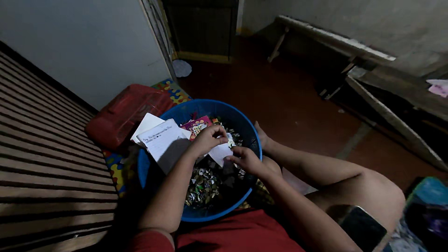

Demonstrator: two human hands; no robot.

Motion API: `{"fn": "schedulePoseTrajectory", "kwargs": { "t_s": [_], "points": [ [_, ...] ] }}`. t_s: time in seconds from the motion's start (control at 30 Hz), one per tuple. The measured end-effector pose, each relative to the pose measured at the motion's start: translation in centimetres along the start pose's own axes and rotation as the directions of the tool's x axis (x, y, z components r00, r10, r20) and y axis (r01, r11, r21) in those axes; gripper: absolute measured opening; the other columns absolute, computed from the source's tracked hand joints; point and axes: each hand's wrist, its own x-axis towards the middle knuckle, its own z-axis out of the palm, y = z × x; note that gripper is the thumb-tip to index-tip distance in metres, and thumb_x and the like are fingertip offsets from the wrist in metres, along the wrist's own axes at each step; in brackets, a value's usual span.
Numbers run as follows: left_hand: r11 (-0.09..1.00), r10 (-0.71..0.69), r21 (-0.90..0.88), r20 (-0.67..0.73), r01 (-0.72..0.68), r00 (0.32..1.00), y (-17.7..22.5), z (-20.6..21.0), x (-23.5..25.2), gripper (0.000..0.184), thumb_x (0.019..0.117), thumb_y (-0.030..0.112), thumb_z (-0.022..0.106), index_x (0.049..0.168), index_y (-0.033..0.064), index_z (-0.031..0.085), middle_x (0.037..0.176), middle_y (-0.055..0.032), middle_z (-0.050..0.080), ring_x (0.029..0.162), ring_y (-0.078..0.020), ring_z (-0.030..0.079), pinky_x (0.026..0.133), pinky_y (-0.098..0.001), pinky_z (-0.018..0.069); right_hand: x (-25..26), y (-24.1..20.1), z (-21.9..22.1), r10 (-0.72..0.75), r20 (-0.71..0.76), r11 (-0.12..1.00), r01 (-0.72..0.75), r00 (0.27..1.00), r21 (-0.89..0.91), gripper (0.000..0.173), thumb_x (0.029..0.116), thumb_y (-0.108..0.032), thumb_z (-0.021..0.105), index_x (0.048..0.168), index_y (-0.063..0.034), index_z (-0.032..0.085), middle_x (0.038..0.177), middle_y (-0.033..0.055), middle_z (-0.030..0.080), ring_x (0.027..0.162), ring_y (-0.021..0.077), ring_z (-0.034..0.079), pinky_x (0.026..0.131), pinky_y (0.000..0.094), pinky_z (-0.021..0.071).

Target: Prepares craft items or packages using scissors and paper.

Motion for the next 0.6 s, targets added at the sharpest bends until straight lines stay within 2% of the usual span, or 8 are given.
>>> {"fn": "schedulePoseTrajectory", "kwargs": {
  "t_s": [0.07, 0.13, 0.2, 0.27, 0.33, 0.4, 0.5, 0.6],
  "points": [
    [0.996, 0.006, 0.093, -0.033, -0.003, 0.999, 0.3, 0.2, 0.1, 0.016, 0.0941, 0.009, 0.073, 0.107, 0.0012, 0.067, 0.101, -0.0093, 0.068, 0.091, -0.0171, 0.065, 0.085, -0.0379, 0.0562, -0.1, 0.2, -0.3, 0.058, -0.107, 0.997, -0.052, 0.993, 0.057, 0.025, 0.0996, -0.023, 0.064, 0.107, 0.001, 0.068, 0.089, 0.0036, 0.068, 0.078, 0.0045, 0.062, 0.075, 0.0251, 0.0537],
    [0.967, 0.023, 0.254, -0.044, -0.012, 0.999, 0.7, 0.3, 0.1, 0.026, 0.0954, 0.015, 0.073, 0.119, 0.0046, 0.067, 0.116, -0.0117, 0.067, 0.101, -0.0225, 0.066, 0.088, -0.0437, 0.0562, 0.0, 0.6, -0.3, 0.088, -0.189, 0.994, -0.073, 0.978, 0.085, 0.023, 0.1, -0.022, 0.064, 0.106, -0.0001, 0.068, 0.086, 0.0023, 0.068, 0.075, 0.0044, 0.063, 0.074, 0.0249, 0.0546],
    [0.927, 0.064, 0.371, 0.007, -0.062, 0.998, 0.7, 0.5, 0.2, 0.04, 0.0949, 0.027, 0.074, 0.13, 0.0086, 0.067, 0.135, -0.0118, 0.062, 0.124, -0.0269, 0.059, 0.102, -0.0498, 0.0504, 0.0, 0.4, -0.3, 0.086, -0.202, 0.996, -0.087, 0.976, 0.0, 0.024, 0.101, -0.022, 0.062, 0.107, 0.0008, 0.069, 0.09, 0.005, 0.068, 0.078, 0.0059, 0.063, 0.077, 0.0258, 0.0541],
    [0.894, 0.062, 0.438, 0.08, -0.091, 0.995, 0.8, 1.1, 0.2, 0.047, 0.0943, 0.035, 0.074, 0.133, 0.0107, 0.067, 0.139, -0.0096, 0.062, 0.134, -0.0281, 0.053, 0.111, -0.0508, 0.0432, 0.0, 0.2, -0.2, 0.067, -0.192, 0.99, -0.089, 0.979, -0.11, 0.027, 0.1018, -0.023, 0.061, 0.107, 0.0018, 0.07, 0.094, 0.0098, 0.069, 0.083, 0.0105, 0.063, 0.081, 0.0295, 0.0532],
    [0.874, 0.017, 0.479, 0.132, -0.079, 0.991, 0.9, 1.7, 0.1, 0.037, 0.0956, 0.035, 0.073, 0.121, 0.0085, 0.073, 0.123, -0.0111, 0.071, 0.125, -0.0298, 0.059, 0.11, -0.0523, 0.042, -0.1, 0.1, -0.1, 0.064, -0.217, 0.983, -0.099, 0.974, -0.152, 0.028, 0.1018, -0.024, 0.061, 0.106, 0.0019, 0.071, 0.094, 0.0112, 0.069, 0.083, 0.0123, 0.064, 0.081, 0.0315, 0.0537],
    [0.867, -0.028, 0.496, 0.154, -0.053, 0.988, 0.9, 1.9, 0.2, 0.03, 0.0997, 0.03, 0.068, 0.111, 0.0038, 0.075, 0.11, -0.0157, 0.073, 0.11, -0.0312, 0.066, 0.101, -0.053, 0.0479, -0.1, 0.2, 0.0, 0.071, -0.264, 0.982, -0.113, 0.962, -0.149, 0.029, 0.1005, -0.027, 0.063, 0.104, 0.0008, 0.072, 0.091, 0.0093, 0.069, 0.08, 0.0107, 0.063, 0.079, 0.03, 0.0533],
    [0.899, -0.085, 0.438, 0.148, 0.011, 0.985, 0.7, 1.9, 0.4, 0.03, 0.1018, 0.029, 0.065, 0.107, 0.0001, 0.073, 0.103, -0.0172, 0.07, 0.096, -0.0292, 0.065, 0.091, -0.0503, 0.0503, -0.2, 0.3, 0.1, 0.032, -0.297, 0.984, -0.082, 0.954, -0.158, 0.028, 0.0989, -0.027, 0.066, 0.099, 0.0006, 0.071, 0.087, 0.0077, 0.067, 0.076, 0.0088, 0.06, 0.074, 0.0273, 0.0518],
    [0.928, -0.086, 0.371, 0.11, 0.039, 0.99, 0.1, 2.2, 0.6, 0.03, 0.1012, 0.029, 0.066, 0.107, -0.0005, 0.072, 0.102, -0.0173, 0.07, 0.096, -0.0274, 0.064, 0.091, -0.0489, 0.0499, -0.2, 0.7, 0.1, -0.037, -0.333, 0.985, -0.023, 0.942, -0.174, 0.026, 0.098, -0.024, 0.067, 0.097, 0.001, 0.073, 0.088, 0.0089, 0.068, 0.079, 0.0101, 0.061, 0.077, 0.0276, 0.052]
  ]
}}
